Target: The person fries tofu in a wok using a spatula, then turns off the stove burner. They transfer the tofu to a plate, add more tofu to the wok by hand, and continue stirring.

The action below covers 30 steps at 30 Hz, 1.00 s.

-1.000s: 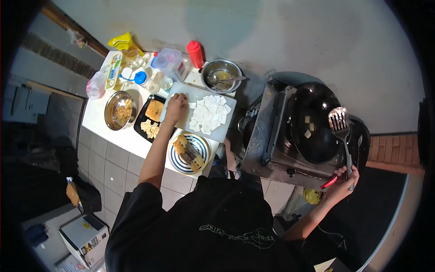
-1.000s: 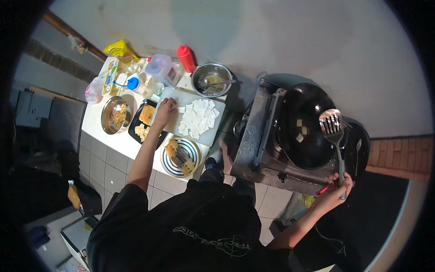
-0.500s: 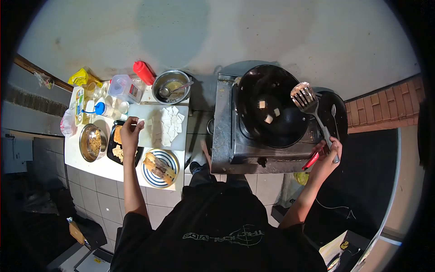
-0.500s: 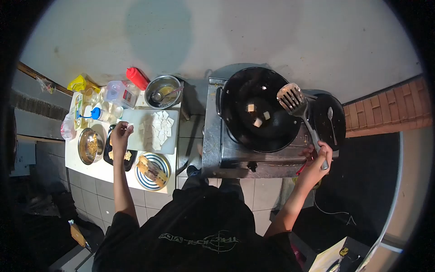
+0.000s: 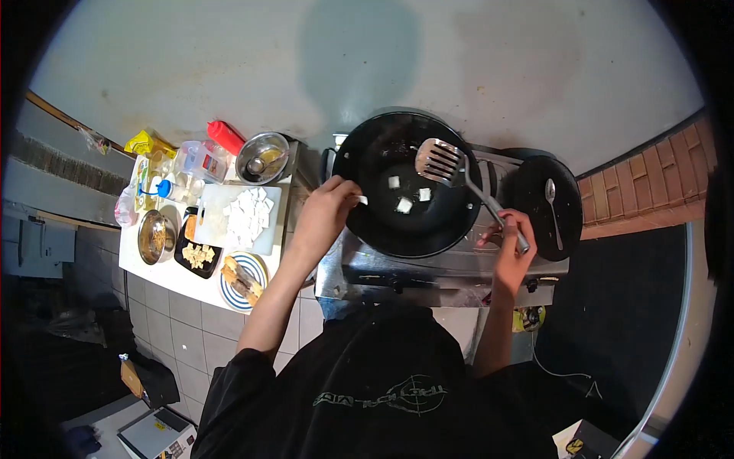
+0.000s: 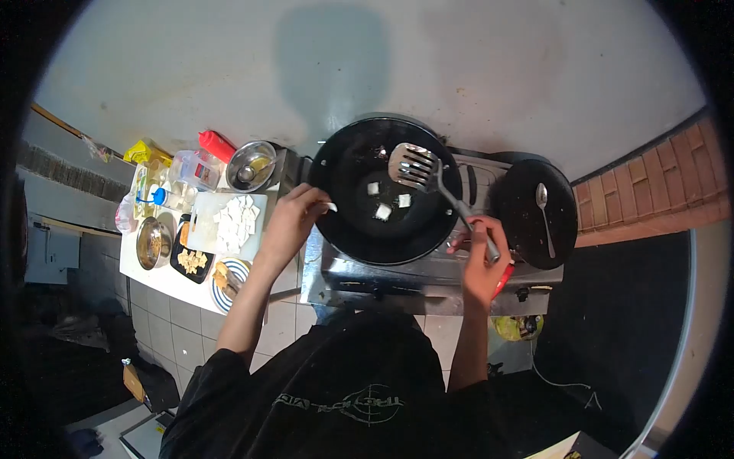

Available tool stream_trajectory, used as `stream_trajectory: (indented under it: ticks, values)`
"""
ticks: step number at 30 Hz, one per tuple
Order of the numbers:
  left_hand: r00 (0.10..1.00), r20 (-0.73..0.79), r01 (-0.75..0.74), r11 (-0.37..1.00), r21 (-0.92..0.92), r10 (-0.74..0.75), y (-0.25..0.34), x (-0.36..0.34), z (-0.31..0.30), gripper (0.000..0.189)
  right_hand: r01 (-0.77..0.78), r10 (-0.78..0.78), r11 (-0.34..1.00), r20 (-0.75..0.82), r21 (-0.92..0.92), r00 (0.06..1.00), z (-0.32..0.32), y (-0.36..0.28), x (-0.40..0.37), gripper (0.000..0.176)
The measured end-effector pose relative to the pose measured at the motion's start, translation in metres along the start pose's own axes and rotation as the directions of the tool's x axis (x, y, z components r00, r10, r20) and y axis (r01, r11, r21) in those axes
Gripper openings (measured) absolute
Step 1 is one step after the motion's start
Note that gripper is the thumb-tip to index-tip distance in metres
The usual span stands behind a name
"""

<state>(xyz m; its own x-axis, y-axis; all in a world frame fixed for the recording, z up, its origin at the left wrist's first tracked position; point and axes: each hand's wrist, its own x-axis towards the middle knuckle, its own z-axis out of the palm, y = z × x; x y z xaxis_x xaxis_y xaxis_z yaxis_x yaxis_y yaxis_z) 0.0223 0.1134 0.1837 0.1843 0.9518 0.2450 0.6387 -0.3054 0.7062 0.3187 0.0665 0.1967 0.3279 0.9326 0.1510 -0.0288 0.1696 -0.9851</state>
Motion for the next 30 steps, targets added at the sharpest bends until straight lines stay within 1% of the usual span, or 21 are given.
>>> stream_trajectory:
  ticks: [2,3,5,6,7,8,9,11,14,17,18,19,21,23,24,26,27,28,30]
  values:
    - [0.999,0.026,-0.042,0.989,0.141,0.038,0.002,0.018,0.029,0.010,0.008,-0.008,1.000,0.028,0.004,1.000,-0.008,0.002,0.004,0.018]
    - [0.999,0.028,-0.041,0.988,0.147,0.038,0.002,0.026,0.041,0.010,0.019,-0.019,1.000,0.056,0.004,0.998,-0.013,0.003,0.006,0.018]
    - [0.996,0.083,0.011,0.945,0.326,-0.041,0.000,0.041,0.059,0.013,0.003,-0.005,1.000,0.078,0.022,0.997,-0.022,0.006,0.011,0.018]
    - [0.996,0.085,0.011,0.943,0.333,-0.042,-0.003,0.047,0.066,0.013,-0.009,0.005,0.999,0.097,0.036,0.995,-0.027,0.008,0.013,0.018]
    - [0.993,0.100,0.022,0.922,0.387,-0.065,-0.006,0.052,0.072,0.013,-0.044,0.039,0.998,0.101,0.043,0.994,-0.032,0.011,0.016,0.018]
    - [0.990,0.112,0.032,0.897,0.440,-0.090,-0.009,0.056,0.077,0.014,-0.047,0.042,0.998,0.102,0.051,0.994,-0.036,0.012,0.018,0.018]
    - [0.989,0.113,0.032,0.894,0.447,-0.091,-0.012,0.059,0.082,0.014,-0.046,0.040,0.997,0.100,0.064,0.994,-0.039,0.013,0.020,0.017]
    - [0.978,0.123,0.090,0.867,0.491,-0.171,-0.018,0.063,0.087,0.012,-0.045,0.037,0.995,0.096,0.085,0.995,-0.044,0.014,0.025,0.017]
    - [0.982,0.121,0.068,0.870,0.489,-0.144,-0.017,0.059,0.085,0.010,-0.045,0.034,0.992,0.092,0.118,0.995,-0.050,0.012,0.029,0.016]
    - [0.980,0.134,0.058,0.850,0.523,-0.150,-0.009,0.055,0.079,0.008,-0.040,0.029,0.992,0.095,0.117,0.995,-0.051,0.012,0.033,0.014]
    - [0.979,0.133,0.063,0.848,0.526,-0.156,-0.009,0.053,0.079,0.008,-0.009,0.001,0.996,0.099,0.090,0.995,-0.051,0.014,0.034,0.014]
    - [0.980,0.135,0.063,0.863,0.501,-0.149,-0.009,0.051,0.079,0.009,0.022,-0.029,0.998,0.104,0.064,0.994,-0.050,0.015,0.034,0.013]
    - [0.981,0.129,0.066,0.875,0.479,-0.145,-0.011,0.049,0.080,0.009,0.026,-0.033,0.998,0.124,0.061,0.992,-0.049,0.015,0.036,0.013]
    - [0.978,0.142,0.089,0.915,0.395,-0.156,-0.013,0.050,0.085,0.007,0.035,-0.043,0.998,0.141,0.058,0.989,-0.047,0.016,0.039,0.013]
    - [0.978,0.138,0.092,0.913,0.397,-0.158,-0.014,0.052,0.087,0.007,0.021,-0.030,0.998,0.140,0.067,0.990,-0.046,0.016,0.039,0.013]
    - [0.997,0.056,-0.074,0.929,0.362,0.058,-0.020,0.067,0.088,0.008,0.009,-0.020,0.997,0.144,0.076,0.989,-0.045,0.016,0.041,0.014]
    - [0.993,0.108,-0.075,0.969,0.235,0.050,-0.028,0.077,0.089,0.013,0.024,-0.035,0.996,0.138,0.082,0.990,-0.044,0.015,0.042,0.014]
    - [0.993,0.104,-0.070,0.969,0.235,0.046,-0.029,0.083,0.090,0.013,0.038,-0.049,0.996,0.131,0.087,0.990,-0.044,0.015,0.043,0.014]
    - [0.985,0.049,-0.172,0.949,0.266,0.165,-0.023,0.092,0.091,0.022,0.035,-0.047,0.995,0.129,0.096,0.990,-0.045,0.014,0.044,0.015]
